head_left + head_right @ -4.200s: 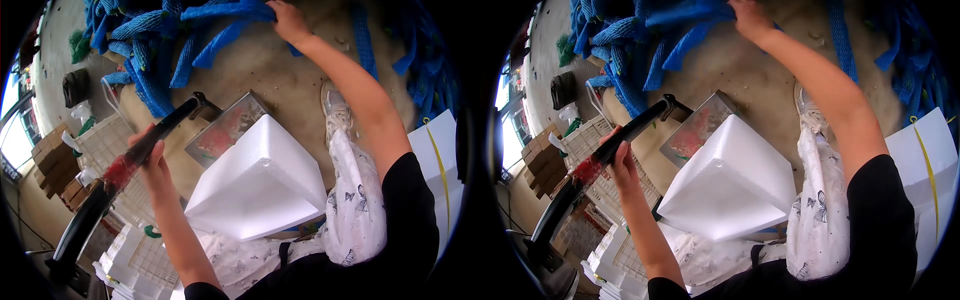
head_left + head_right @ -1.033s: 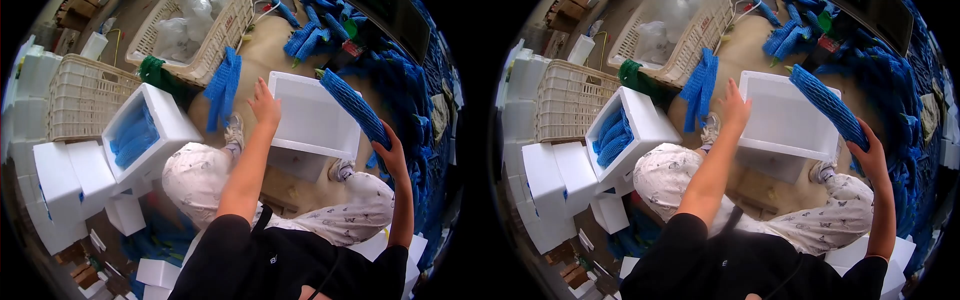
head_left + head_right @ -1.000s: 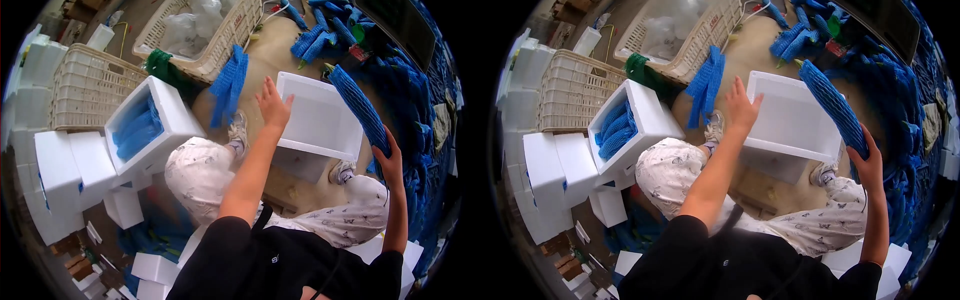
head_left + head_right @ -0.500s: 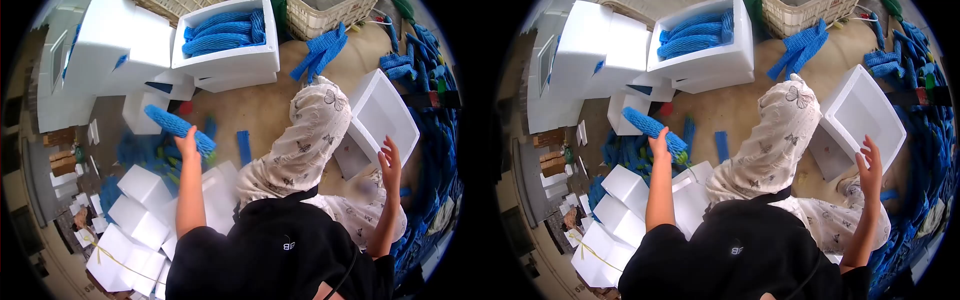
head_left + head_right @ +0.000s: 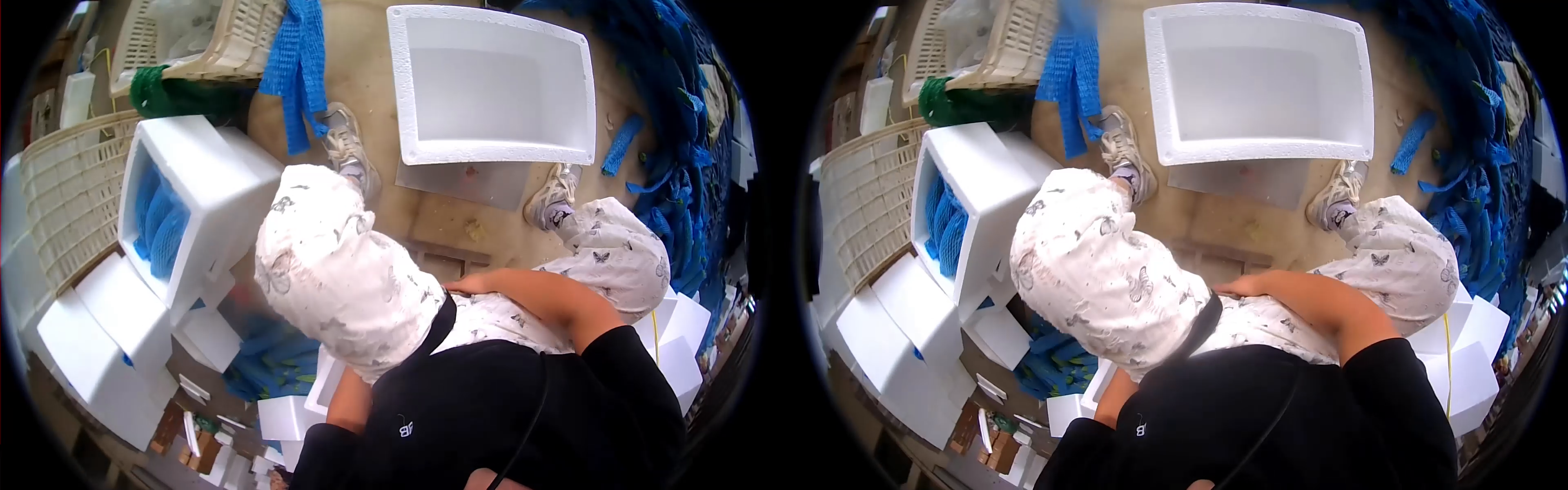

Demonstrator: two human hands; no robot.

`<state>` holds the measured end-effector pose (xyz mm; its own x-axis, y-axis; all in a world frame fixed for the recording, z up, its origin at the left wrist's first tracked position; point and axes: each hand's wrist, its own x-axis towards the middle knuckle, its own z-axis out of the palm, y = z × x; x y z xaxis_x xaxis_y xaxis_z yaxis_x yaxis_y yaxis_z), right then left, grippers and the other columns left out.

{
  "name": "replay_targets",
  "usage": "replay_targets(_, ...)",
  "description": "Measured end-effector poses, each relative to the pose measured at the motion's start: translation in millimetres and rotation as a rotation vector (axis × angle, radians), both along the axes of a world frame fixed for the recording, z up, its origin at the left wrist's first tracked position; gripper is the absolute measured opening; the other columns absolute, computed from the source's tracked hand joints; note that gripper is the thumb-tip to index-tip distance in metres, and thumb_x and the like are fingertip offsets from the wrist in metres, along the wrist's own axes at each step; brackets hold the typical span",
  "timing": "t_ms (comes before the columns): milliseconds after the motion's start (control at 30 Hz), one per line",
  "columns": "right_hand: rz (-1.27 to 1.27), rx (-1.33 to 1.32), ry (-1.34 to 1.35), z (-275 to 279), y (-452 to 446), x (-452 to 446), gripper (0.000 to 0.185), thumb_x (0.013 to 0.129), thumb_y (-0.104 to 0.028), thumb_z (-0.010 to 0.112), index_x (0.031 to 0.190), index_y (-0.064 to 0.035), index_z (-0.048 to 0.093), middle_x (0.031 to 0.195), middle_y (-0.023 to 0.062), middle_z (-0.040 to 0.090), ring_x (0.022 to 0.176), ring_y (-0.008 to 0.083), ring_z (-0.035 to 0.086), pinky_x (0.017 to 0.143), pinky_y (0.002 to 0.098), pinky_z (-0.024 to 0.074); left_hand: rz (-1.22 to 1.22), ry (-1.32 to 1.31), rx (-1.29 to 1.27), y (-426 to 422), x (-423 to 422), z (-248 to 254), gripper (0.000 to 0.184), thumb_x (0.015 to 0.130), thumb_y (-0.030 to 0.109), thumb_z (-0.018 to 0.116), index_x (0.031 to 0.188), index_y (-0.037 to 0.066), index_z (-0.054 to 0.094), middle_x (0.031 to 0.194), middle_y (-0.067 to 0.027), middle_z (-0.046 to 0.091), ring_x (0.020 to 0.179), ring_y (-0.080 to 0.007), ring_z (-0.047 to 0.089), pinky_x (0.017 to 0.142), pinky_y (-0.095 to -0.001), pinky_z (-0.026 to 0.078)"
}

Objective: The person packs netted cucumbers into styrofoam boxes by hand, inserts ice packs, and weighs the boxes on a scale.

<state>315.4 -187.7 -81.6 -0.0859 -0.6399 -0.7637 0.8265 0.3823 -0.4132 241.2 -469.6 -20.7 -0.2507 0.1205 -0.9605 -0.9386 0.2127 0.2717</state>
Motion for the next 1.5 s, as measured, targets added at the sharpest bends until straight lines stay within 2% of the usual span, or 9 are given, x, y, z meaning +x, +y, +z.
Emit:
replay_targets(100, -0.107, -0.057, -0.184, 40, -10, -29, 0.070, 0.089, -0.062, 0.041, 0.123, -0.0033, 0.058, 0.130, 0.0188, 0.053, 0.120, 0.0283, 0.050, 0.101, 0.0368, 0.0361, 0.019, -0.056, -0.072, 10, -12, 22, 0.043, 0.097, 0.023, 0.049, 0.134, 0.002, 0.047, 0.132, -0.0105, 0.051, 0.117, -0.0201, 0.050, 0.099, -0.0313, 0.039)
replay_targets(233, 0.002, -0.013, 0.089, 49, -2, -31, 0.045, 0.085, -0.037, 0.053, 0.113, -0.0025, 0.062, 0.114, 0.0206, 0.063, 0.109, 0.0346, 0.057, 0.093, 0.0399, 0.0430, 0.026, -0.083, -0.121, 12, -38, 46, 0.042, 0.096, 0.022, 0.049, 0.133, 0.002, 0.048, 0.130, -0.0101, 0.052, 0.116, -0.0195, 0.051, 0.097, -0.0308, 0.040)
replay_targets(533, -0.263, 0.033, 0.141, 67, 19, -52, 0.043, 0.084, -0.034, 0.056, 0.113, -0.0027, 0.061, 0.110, 0.0207, 0.064, 0.104, 0.0358, 0.060, 0.090, 0.0383, 0.0459, -0.009, -0.053, -0.118, 2, -66, 91, 0.040, 0.096, 0.020, 0.048, 0.131, 0.001, 0.050, 0.125, -0.0093, 0.054, 0.112, -0.0181, 0.052, 0.094, -0.0299, 0.041)
replay_targets(667, -0.154, 0.155, 0.515, 13, -5, -56, 0.043, 0.081, -0.037, 0.058, 0.103, 0.0002, 0.064, 0.106, 0.0233, 0.064, 0.100, 0.0368, 0.060, 0.086, 0.0403, 0.0463, -0.030, 0.042, -0.084, -9, -76, 80, 0.039, 0.096, 0.020, 0.048, 0.130, 0.001, 0.051, 0.123, -0.0089, 0.055, 0.110, -0.0175, 0.052, 0.093, -0.0295, 0.042)
replay_targets(767, 0.226, 0.155, 0.465, 67, 2, -98, 0.046, 0.080, -0.045, 0.056, 0.105, -0.0081, 0.066, 0.105, 0.0195, 0.064, 0.104, 0.0374, 0.059, 0.086, 0.0420, 0.0468, -0.050, 0.095, -0.073, -13, -84, 83, 0.038, 0.096, 0.019, 0.048, 0.129, 0.001, 0.051, 0.122, -0.0086, 0.056, 0.109, -0.0171, 0.053, 0.091, -0.0291, 0.043)
replay_targets(1067, 0.302, 0.445, 1.000, 124, 5, -148, 0.035, 0.077, -0.021, 0.063, 0.110, -0.0119, 0.060, 0.101, 0.0112, 0.065, 0.097, 0.0308, 0.061, 0.084, 0.0403, 0.0484, -0.076, 0.751, 0.124, 15, -229, 142, 0.036, 0.095, 0.017, 0.048, 0.126, 0.000, 0.053, 0.117, -0.0077, 0.058, 0.105, -0.0158, 0.054, 0.088, -0.0282, 0.045)
replay_targets(1200, -0.331, 0.468, 1.489, 181, 34, -196, 0.033, 0.080, -0.006, 0.061, 0.113, -0.0104, 0.058, 0.099, 0.0096, 0.062, 0.093, 0.0305, 0.058, 0.080, 0.0386, 0.0483, -0.016, 1.276, 0.066, 73, -358, 181, 0.026, 0.093, 0.010, 0.055, 0.117, 0.000, 0.060, 0.108, -0.0061, 0.062, 0.096, -0.0117, 0.057, 0.088, -0.0248, 0.047)
replay_targets(1400, -0.585, 1.134, 1.290, 167, 93, -204, 0.049, 0.074, 0.000, 0.062, 0.122, -0.0024, 0.051, 0.117, 0.0187, 0.052, 0.105, 0.0375, 0.051, 0.090, 0.0421, 0.0423, -0.099, 1.237, 0.086, 155, -637, 78, 0.044, 0.084, 0.016, 0.066, 0.125, 0.003, 0.054, 0.117, -0.0066, 0.056, 0.102, -0.0124, 0.053, 0.091, -0.0265, 0.043)
replay_targets(1500, -0.533, 1.225, 1.006, 141, 91, -200, 0.054, 0.075, -0.011, 0.064, 0.126, -0.0032, 0.048, 0.121, 0.0186, 0.051, 0.106, 0.0368, 0.052, 0.092, 0.0437, 0.0408, -0.505, 1.275, -0.470, 177, -750, -33, 0.068, 0.072, 0.027, 0.074, 0.128, -0.001, 0.047, 0.123, -0.0178, 0.056, 0.117, -0.0292, 0.052, 0.098, -0.0357, 0.042)
